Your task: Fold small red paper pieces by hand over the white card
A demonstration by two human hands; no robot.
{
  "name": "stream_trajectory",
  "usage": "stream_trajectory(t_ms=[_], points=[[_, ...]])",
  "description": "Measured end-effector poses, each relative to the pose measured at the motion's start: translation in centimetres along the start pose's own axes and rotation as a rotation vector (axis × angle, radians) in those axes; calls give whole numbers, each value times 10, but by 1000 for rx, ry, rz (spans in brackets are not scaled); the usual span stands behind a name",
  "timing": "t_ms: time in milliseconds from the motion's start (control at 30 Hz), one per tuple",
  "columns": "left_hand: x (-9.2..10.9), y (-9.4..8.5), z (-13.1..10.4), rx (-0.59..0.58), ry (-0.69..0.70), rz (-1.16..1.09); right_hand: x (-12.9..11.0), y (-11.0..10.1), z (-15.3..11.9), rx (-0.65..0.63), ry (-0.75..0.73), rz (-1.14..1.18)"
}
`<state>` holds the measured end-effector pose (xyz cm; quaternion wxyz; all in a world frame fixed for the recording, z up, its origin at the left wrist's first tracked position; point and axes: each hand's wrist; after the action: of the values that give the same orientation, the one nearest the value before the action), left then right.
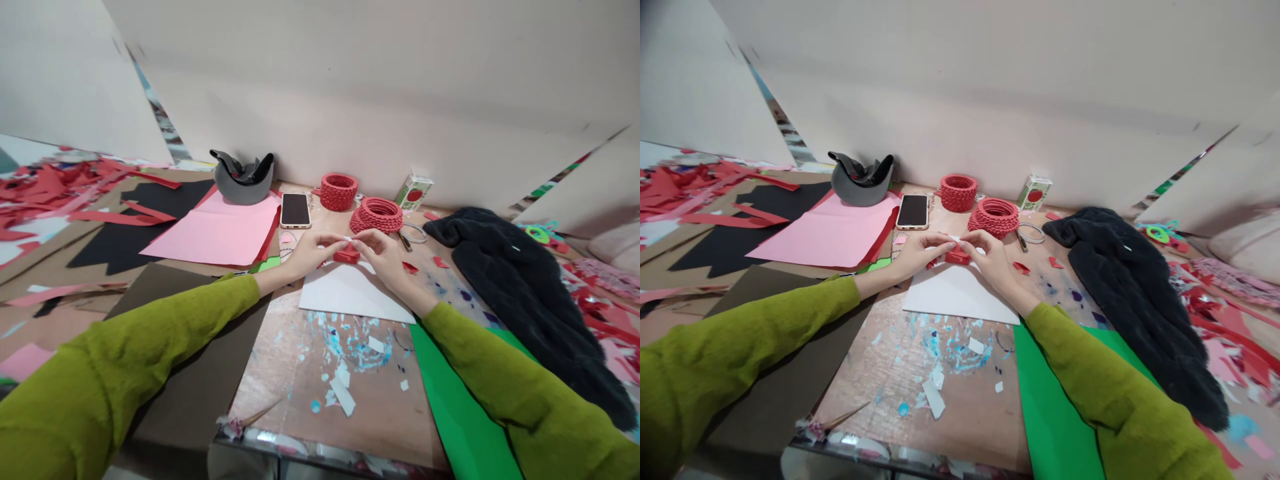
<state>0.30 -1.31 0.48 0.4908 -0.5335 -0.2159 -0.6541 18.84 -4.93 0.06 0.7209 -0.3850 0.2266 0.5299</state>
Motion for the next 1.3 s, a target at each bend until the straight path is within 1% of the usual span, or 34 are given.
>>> stream_trajectory(t_ms=[100,233,333,533,700,800,967,1133,1300], points=[[3,0,-1,-23,17,7,1,0,0,-35,19,21],[5,-1,-1,-52,59,71,4,0,0,-25,32,29],[4,-2,-1,-47,82,106,2,0,0,-30,29,14],[0,-2,-1,-71,112,177,-9,1,-1,-55,-17,-196],[1,0,0,-49,58,85,-7,0,-1,14,-91,-232],[0,1,0,-40,27,30,-4,-1,-1,28,-135,-253],[-4,0,1,-59,11,-88,-3,-1,-1,-14,-160,-206],[-9,-2,4,8,-1,-113,-6,-2,0,-83,-189,-147],[-9,-1,5,-2,-8,-152,-5,-2,0,-86,-187,-165]])
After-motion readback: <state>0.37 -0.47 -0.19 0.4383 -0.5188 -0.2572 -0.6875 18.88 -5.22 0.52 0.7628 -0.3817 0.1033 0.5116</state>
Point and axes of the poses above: each hand's wrist, its own z-axis towards the middle knuckle, its own y-axis out of the palm, x = y × z, and after that the axes turned 5 degrees about -y, right-handed
